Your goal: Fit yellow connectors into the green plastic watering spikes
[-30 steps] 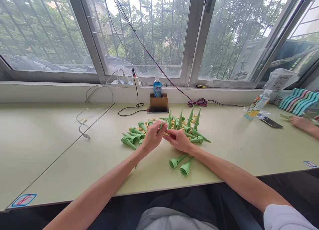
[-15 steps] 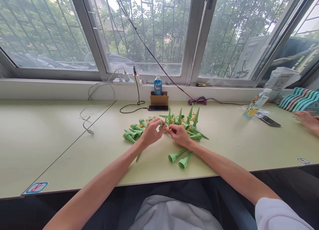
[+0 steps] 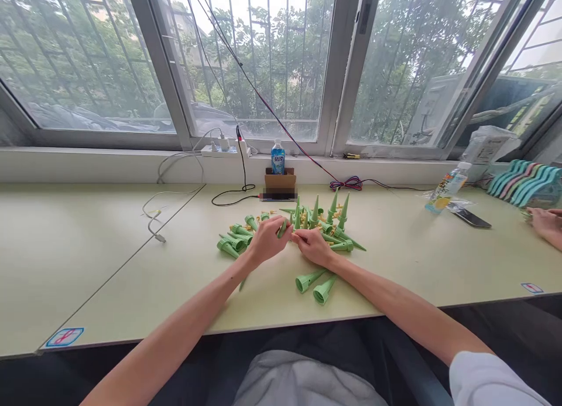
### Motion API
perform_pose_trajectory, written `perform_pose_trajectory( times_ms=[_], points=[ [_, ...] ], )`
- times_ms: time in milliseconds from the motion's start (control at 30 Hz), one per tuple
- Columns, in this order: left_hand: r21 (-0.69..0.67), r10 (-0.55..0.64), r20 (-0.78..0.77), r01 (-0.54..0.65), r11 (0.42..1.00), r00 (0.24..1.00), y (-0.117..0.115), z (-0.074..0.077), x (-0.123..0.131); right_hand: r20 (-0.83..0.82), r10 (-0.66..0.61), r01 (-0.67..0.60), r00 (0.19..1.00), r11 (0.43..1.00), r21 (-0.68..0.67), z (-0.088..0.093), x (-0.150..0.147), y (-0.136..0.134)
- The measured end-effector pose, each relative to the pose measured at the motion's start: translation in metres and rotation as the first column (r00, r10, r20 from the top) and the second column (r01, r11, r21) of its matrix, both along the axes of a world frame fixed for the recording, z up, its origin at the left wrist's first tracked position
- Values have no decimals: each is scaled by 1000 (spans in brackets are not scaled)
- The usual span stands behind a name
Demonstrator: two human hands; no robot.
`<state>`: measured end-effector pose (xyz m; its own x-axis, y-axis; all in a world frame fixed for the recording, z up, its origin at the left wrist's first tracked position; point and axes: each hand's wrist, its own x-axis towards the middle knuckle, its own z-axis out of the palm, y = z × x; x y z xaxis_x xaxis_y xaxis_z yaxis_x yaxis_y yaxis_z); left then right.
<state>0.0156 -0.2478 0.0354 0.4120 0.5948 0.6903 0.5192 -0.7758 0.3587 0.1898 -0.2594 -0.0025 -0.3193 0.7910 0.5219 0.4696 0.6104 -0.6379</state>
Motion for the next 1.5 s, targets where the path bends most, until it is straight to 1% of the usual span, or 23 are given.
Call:
perform_pose_trajectory(
  times_ms=[133,233,467,600,767,967,1200,1300,1500],
  points=[
    [-48,46,33,-45,998,998,0,-2,1,-5,16,-16,1000,1000,8,0,-1,0],
    [-63,53,30,-51,997,998,-1,-2,1,-15,21,-21,1000,1000,12,-1,-2,0],
    [-101,-29,2,29,994,1000,-1,-2,-3,-22,40,-40,999,999,11,1,1,1],
    [-126,-75,-11,73,989,997,0,-3,-5,-21,23,-23,1000,1000,4,3,0,0],
    [-114,-78,-15,76,991,997,1,-4,-5,-20,33,-33,999,999,-18,6,1,-1],
    [-100,-71,30,74,992,997,2,-6,-4,-13,28,-28,1000,999,27,9,3,0],
    [-126,-190,39,193,973,981,3,-6,-8,-10,28,-28,1000,999,17,6,4,1],
    [-105,-208,18,209,972,978,4,-8,-9,-12,24,-24,1000,1000,8,6,4,2],
    [-35,-224,-8,223,974,975,4,-10,-7,15,-3,3,1000,999,46,7,6,3]
  ],
)
